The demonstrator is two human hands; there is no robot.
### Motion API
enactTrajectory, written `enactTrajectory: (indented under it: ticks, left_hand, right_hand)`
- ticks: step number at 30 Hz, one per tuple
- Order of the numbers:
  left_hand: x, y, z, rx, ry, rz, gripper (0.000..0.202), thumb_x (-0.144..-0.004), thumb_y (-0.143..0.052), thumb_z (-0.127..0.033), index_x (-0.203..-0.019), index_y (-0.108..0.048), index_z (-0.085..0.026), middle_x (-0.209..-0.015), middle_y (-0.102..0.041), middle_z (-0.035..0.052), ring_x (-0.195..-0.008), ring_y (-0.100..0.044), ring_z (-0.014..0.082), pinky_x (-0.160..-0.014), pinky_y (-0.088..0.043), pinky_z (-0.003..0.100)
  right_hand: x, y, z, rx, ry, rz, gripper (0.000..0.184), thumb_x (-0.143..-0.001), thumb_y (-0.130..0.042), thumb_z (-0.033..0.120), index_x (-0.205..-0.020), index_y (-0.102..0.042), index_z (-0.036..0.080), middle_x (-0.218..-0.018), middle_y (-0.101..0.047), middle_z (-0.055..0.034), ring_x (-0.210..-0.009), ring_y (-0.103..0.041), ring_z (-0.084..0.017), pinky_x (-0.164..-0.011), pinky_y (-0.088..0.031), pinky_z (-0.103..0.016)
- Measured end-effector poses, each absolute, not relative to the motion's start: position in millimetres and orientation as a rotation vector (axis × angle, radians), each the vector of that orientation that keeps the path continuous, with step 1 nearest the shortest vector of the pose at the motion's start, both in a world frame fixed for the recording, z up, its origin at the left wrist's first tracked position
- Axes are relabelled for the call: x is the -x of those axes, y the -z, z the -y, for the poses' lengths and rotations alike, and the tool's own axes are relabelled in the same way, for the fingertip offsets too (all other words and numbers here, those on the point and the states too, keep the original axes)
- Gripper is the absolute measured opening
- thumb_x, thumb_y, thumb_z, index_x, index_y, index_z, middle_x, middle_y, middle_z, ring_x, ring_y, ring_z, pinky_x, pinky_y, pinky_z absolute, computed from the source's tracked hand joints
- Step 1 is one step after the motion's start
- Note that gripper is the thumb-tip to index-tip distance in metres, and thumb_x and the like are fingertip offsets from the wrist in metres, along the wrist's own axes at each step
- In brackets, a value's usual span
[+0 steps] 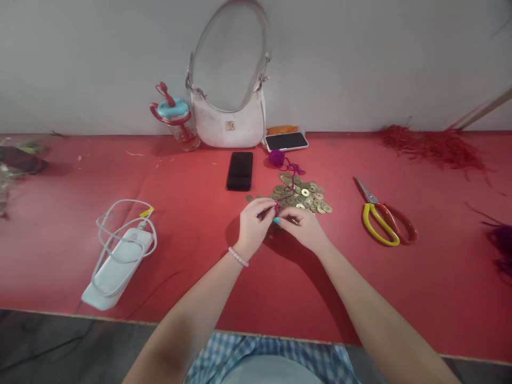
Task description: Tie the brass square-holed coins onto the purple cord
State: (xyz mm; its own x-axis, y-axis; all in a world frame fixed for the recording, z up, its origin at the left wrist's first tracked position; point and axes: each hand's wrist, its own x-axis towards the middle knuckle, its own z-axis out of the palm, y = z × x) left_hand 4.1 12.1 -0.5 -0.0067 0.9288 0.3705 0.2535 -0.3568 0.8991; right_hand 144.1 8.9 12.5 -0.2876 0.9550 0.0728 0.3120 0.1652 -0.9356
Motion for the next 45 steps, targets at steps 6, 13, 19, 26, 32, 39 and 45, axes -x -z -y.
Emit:
enactTrajectory:
  ticks: [6, 13, 19, 26, 32, 39, 45]
  left_hand:
    - [-5, 0, -12, -1.68, -1.401, -1.23, 0.015, -0.076, -0.053, -0.013, -0.081, -0.066, -0.019, -0.088, -0.065, 0.0055, -0.085, -0.06, 0.0161, -0.08, -0.048, 0.032]
    - [-5, 0, -12, -1.742, -1.382, -1.197, 0.015, -0.076, -0.054, -0.013, -0.082, -0.067, -0.018, -0.088, -0.066, 0.0064, -0.086, -0.06, 0.0159, -0.081, -0.048, 0.032]
    - [-5, 2, -13, -1.759, -1.386, -1.187, 0.014, -0.076, -0.055, -0.014, -0.081, -0.067, -0.017, -0.087, -0.066, 0.0064, -0.083, -0.061, 0.0155, -0.079, -0.049, 0.03]
    - [-5, 3, -14, -1.772, -1.342, -1.199, 0.015, -0.076, -0.054, -0.013, -0.079, -0.067, -0.017, -0.086, -0.066, 0.0067, -0.084, -0.061, 0.0162, -0.078, -0.05, 0.029]
    - [-5, 4, -15, -1.763, -1.337, -1.205, 0.014, -0.075, -0.054, -0.012, -0.078, -0.067, -0.015, -0.085, -0.066, 0.0075, -0.081, -0.061, 0.0162, -0.077, -0.049, 0.029]
    - [-5, 6, -16, -1.743, -1.296, -1.168, 0.015, -0.074, -0.053, -0.011, -0.078, -0.067, -0.014, -0.083, -0.067, 0.0079, -0.08, -0.06, 0.0161, -0.075, -0.049, 0.028]
    - [-7, 5, -13, -1.851, -1.104, -1.053, 0.016, -0.073, -0.054, -0.01, -0.078, -0.069, -0.015, -0.085, -0.067, 0.0073, -0.08, -0.06, 0.0153, -0.076, -0.047, 0.025]
  right_hand:
    - [-145, -9, -11, 1.246, -1.09, 1.63, 0.014, -0.075, -0.056, 0.027, -0.065, -0.057, 0.019, -0.059, -0.061, 0.0006, -0.053, -0.058, -0.014, -0.053, -0.047, -0.026]
    - [-147, -3, -13, 1.278, -0.991, 1.558, 0.014, -0.074, -0.058, 0.032, -0.068, -0.058, 0.018, -0.063, -0.06, 0.0001, -0.056, -0.056, -0.013, -0.054, -0.046, -0.026]
    - [-148, -1, -15, 1.233, -1.125, 1.38, 0.019, -0.071, -0.061, 0.027, -0.087, -0.056, 0.019, -0.067, -0.062, 0.0007, -0.059, -0.058, -0.012, -0.057, -0.049, -0.024]
    - [-147, 2, -16, 1.184, -1.158, 1.406, 0.017, -0.072, -0.058, 0.024, -0.087, -0.063, 0.02, -0.081, -0.066, -0.0026, -0.072, -0.061, -0.014, -0.064, -0.049, -0.026]
    - [-149, 1, -18, 1.173, -1.197, 1.31, 0.013, -0.067, -0.062, 0.025, -0.078, -0.064, 0.019, -0.074, -0.065, -0.0018, -0.067, -0.06, -0.015, -0.062, -0.049, -0.026]
    - [-155, 10, -23, 1.163, -1.226, 1.098, 0.021, -0.062, -0.069, 0.036, -0.073, -0.067, 0.018, -0.062, -0.063, -0.0012, -0.055, -0.055, -0.013, -0.053, -0.044, -0.025]
    - [-162, 24, -31, 1.119, -1.228, 0.89, 0.027, -0.057, -0.072, 0.04, -0.072, -0.066, 0.018, -0.055, -0.058, 0.0017, -0.047, -0.047, -0.009, -0.044, -0.036, -0.022]
